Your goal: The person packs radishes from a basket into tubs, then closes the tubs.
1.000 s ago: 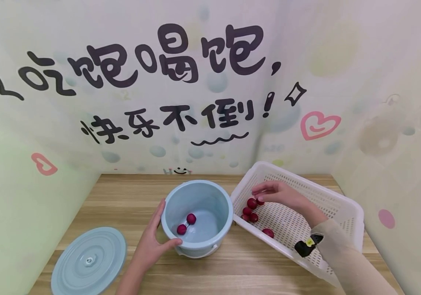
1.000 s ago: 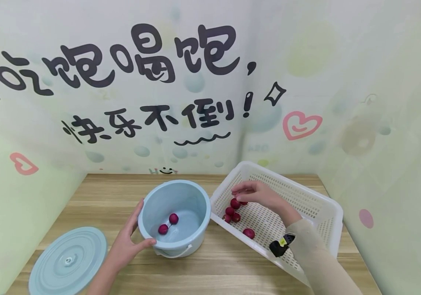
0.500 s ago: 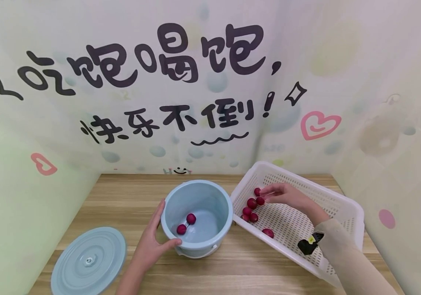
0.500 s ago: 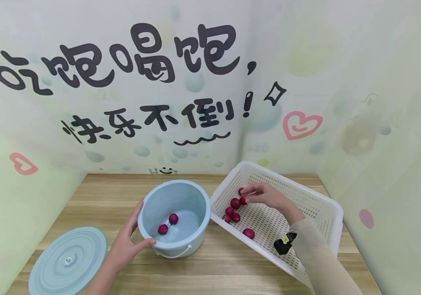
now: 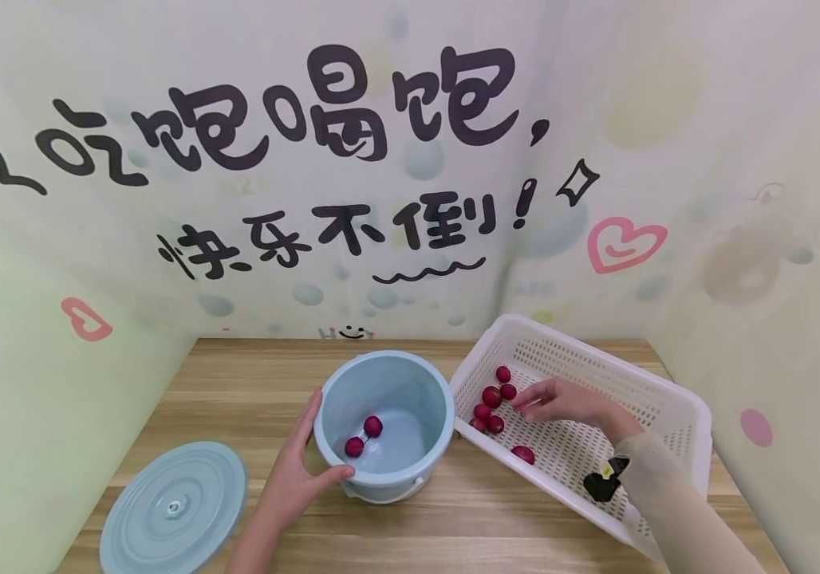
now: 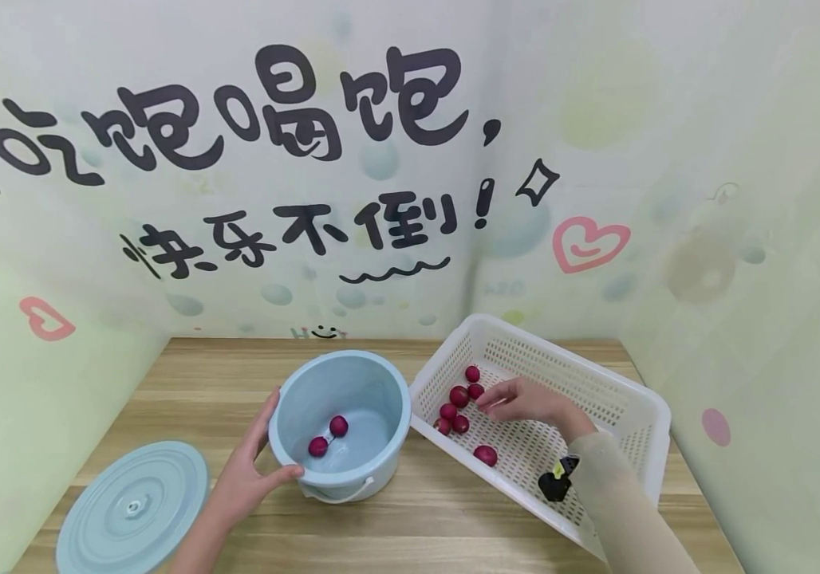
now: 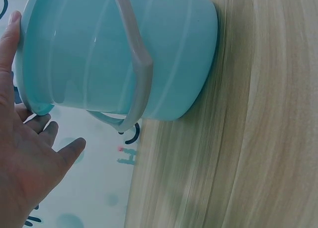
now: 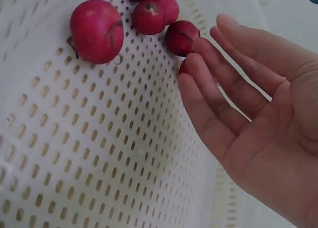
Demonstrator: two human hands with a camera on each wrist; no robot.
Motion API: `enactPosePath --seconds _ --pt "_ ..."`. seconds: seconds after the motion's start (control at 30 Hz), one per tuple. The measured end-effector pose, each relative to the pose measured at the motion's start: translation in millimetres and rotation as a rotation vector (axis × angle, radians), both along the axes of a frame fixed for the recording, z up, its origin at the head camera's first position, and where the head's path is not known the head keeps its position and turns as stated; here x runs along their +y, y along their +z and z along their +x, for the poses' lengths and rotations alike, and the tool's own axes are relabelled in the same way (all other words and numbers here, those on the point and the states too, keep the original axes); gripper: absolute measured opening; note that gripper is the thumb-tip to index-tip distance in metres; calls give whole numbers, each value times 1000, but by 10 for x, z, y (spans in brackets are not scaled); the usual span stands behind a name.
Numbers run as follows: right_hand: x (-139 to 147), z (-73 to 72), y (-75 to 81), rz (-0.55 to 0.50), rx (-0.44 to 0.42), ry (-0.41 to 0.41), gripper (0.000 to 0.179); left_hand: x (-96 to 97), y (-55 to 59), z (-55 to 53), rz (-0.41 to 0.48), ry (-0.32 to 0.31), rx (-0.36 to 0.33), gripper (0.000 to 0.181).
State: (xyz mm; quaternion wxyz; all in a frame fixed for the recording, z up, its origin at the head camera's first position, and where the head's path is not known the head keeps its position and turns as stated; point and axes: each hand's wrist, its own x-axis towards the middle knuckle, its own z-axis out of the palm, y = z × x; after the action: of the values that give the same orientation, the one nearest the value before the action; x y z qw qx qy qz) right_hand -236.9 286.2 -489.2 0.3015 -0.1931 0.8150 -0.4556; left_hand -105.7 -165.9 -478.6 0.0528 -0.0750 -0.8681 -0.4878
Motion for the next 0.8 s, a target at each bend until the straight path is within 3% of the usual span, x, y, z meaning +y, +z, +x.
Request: enactPosePath --seconds 0.37,0.63,0.8 --pt "13 66 -185 -71 -309 95 42 -1 -2 0 15 -7 3 115" --pt "7 80 -239 -75 -417 118 42 1 3 6 16 -5 -11 114" --pt "3 88 -256 -51 -431 118 40 4 6 4 6 -4 -10 113"
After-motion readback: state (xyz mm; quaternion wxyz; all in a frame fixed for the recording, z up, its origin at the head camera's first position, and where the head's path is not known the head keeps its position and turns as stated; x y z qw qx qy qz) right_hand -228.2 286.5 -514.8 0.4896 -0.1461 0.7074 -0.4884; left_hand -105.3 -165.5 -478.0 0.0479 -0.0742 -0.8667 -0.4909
